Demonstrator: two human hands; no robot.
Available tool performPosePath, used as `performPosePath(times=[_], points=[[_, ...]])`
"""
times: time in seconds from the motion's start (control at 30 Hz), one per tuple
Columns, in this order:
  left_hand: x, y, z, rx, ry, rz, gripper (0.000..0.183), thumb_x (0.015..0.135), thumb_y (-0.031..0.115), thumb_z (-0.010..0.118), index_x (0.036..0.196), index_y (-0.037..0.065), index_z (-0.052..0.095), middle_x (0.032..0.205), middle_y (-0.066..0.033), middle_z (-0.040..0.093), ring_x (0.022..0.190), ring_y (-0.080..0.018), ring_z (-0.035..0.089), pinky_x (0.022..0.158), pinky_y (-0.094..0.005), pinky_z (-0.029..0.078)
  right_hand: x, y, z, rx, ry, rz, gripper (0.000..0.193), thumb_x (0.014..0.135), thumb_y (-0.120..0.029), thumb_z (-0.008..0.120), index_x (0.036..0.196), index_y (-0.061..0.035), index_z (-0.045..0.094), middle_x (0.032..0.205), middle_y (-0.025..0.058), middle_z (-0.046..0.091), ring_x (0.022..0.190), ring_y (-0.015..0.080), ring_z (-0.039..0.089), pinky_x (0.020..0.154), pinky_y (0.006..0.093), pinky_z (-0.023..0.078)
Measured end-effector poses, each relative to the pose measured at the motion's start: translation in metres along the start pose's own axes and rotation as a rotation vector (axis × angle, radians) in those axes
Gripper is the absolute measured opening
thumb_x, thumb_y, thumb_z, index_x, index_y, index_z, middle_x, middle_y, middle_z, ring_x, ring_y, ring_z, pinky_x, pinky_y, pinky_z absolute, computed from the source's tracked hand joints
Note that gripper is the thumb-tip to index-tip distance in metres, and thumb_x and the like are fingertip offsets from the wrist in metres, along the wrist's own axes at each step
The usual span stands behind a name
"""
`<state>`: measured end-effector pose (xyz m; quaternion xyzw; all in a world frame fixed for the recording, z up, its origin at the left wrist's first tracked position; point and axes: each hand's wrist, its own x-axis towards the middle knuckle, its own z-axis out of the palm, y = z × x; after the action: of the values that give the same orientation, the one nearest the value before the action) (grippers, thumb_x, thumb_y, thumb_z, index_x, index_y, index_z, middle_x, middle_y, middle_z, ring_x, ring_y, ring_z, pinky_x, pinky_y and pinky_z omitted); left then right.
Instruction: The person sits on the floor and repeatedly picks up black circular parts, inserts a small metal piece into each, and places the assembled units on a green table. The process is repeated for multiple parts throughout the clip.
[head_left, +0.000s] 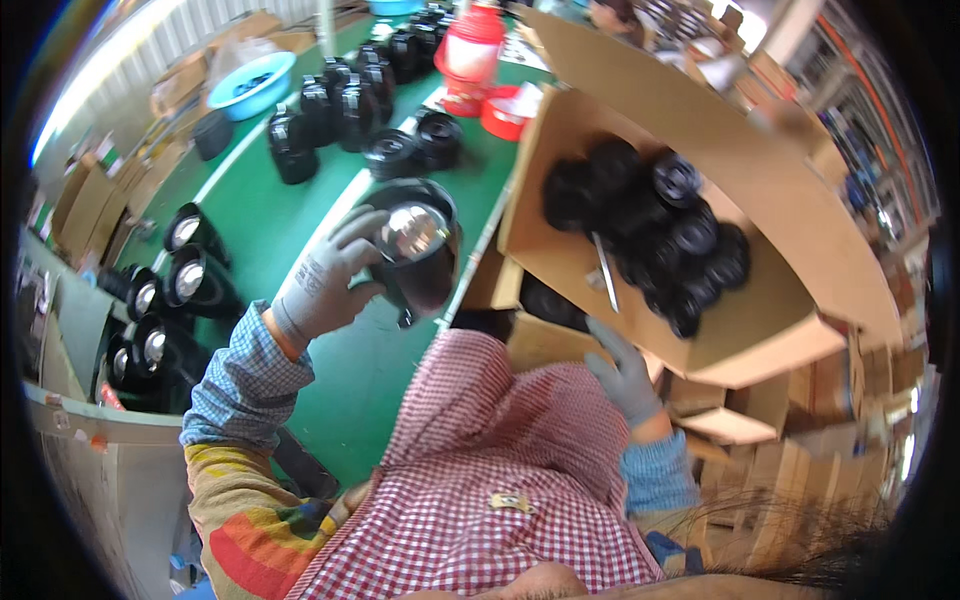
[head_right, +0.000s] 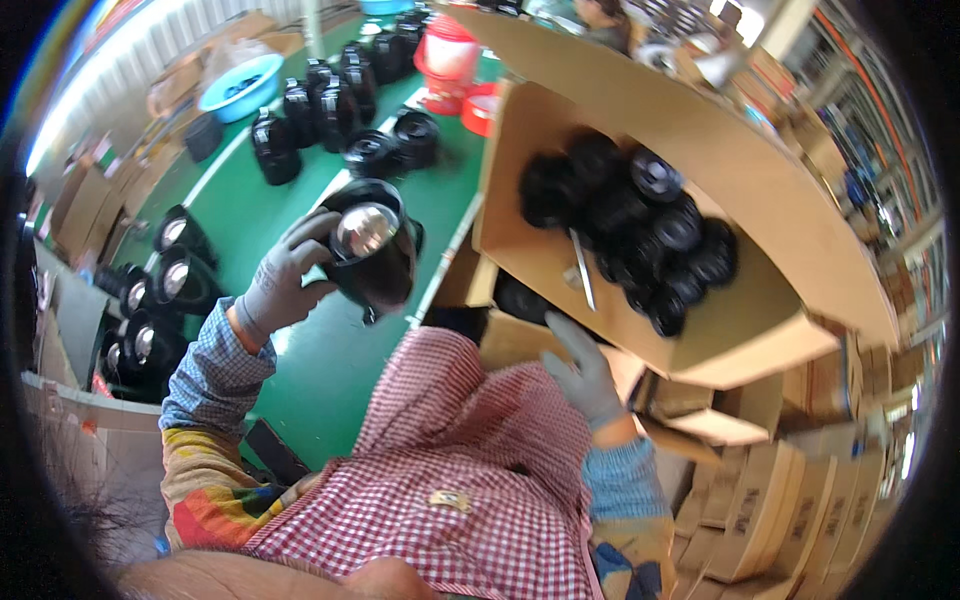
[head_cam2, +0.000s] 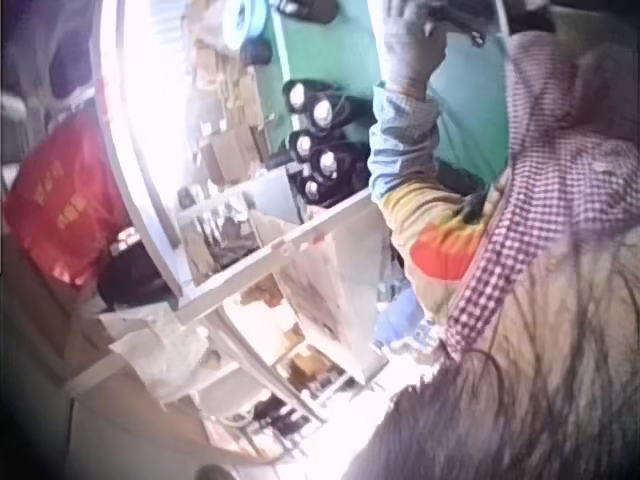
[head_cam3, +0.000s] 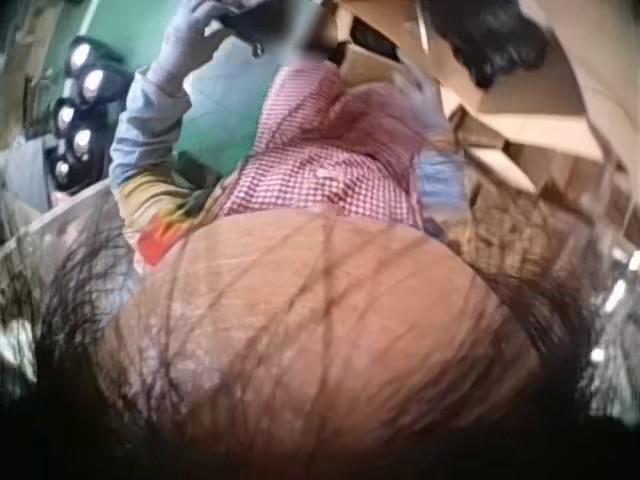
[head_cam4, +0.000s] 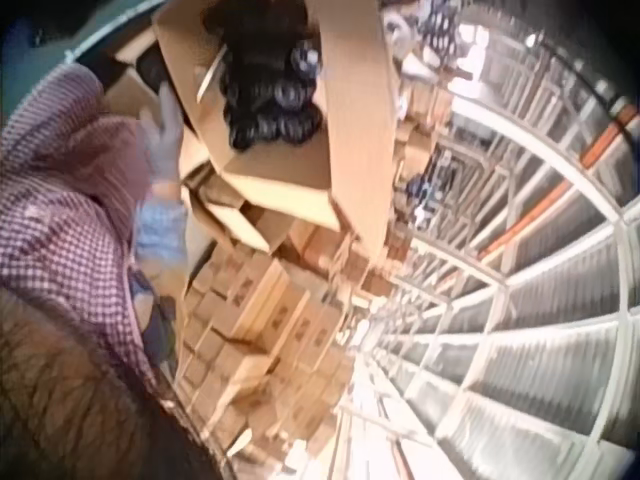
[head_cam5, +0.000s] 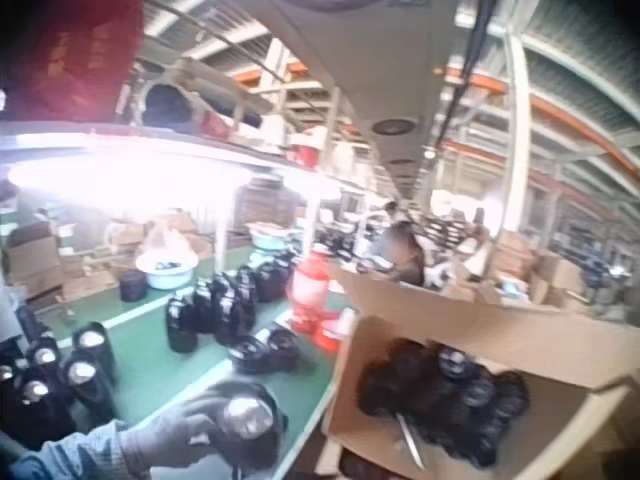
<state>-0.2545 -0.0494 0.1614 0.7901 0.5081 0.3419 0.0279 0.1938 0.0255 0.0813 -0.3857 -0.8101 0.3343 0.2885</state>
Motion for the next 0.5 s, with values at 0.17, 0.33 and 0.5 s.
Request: performPosePath(times=[0.17, 0.33, 0.5], points=[[0.028, 0.068, 0.082, -0.437, -0.282, 0.407, 0.036, 0.065, 0.001, 0.083, 0.095, 0.005, 0.064, 0.146, -0.0226, 0.048, 0.136, -0.0466, 0.044, 0.109, -0.0508, 0.043, -0.004, -0.053, -0.035, -0.152, -0.108, -0.252, 0.09, 0.071, -0.024, 0.088, 0.149, -0.0072, 0.047, 0.156, 0.0193, 0.04, 0.144, 0.0372, 0.039, 0.118, 0.0436, 0.035], [0.031, 0.091, 0.174, -0.757, -0.649, 0.369, 0.037, 0.067, -0.004, 0.083, 0.097, 0.01, 0.067, 0.161, -0.0231, 0.031, 0.146, -0.042, 0.037, 0.114, -0.0445, 0.041, -0.082, 0.008, -0.037, -0.225, -0.081, -0.524, 0.059, 0.06, -0.023, 0.092, 0.112, -0.0128, 0.064, 0.134, 0.0134, 0.062, 0.128, 0.0392, 0.055, 0.109, 0.0525, 0.044], [0.028, 0.091, 0.237, -1.001, -0.863, 0.055, 0.046, 0.064, -0.017, 0.06, 0.104, 0.004, 0.067, 0.158, -0.0227, 0.039, 0.149, -0.0346, 0.034, 0.118, -0.0423, 0.035, -0.131, 0.003, 0.003, -0.193, 0.048, -0.345, 0.04, 0.061, -0.039, 0.09, 0.082, -0.0121, 0.069, 0.099, 0.0038, 0.068, 0.101, 0.0247, 0.062, 0.086, 0.0415, 0.048]])
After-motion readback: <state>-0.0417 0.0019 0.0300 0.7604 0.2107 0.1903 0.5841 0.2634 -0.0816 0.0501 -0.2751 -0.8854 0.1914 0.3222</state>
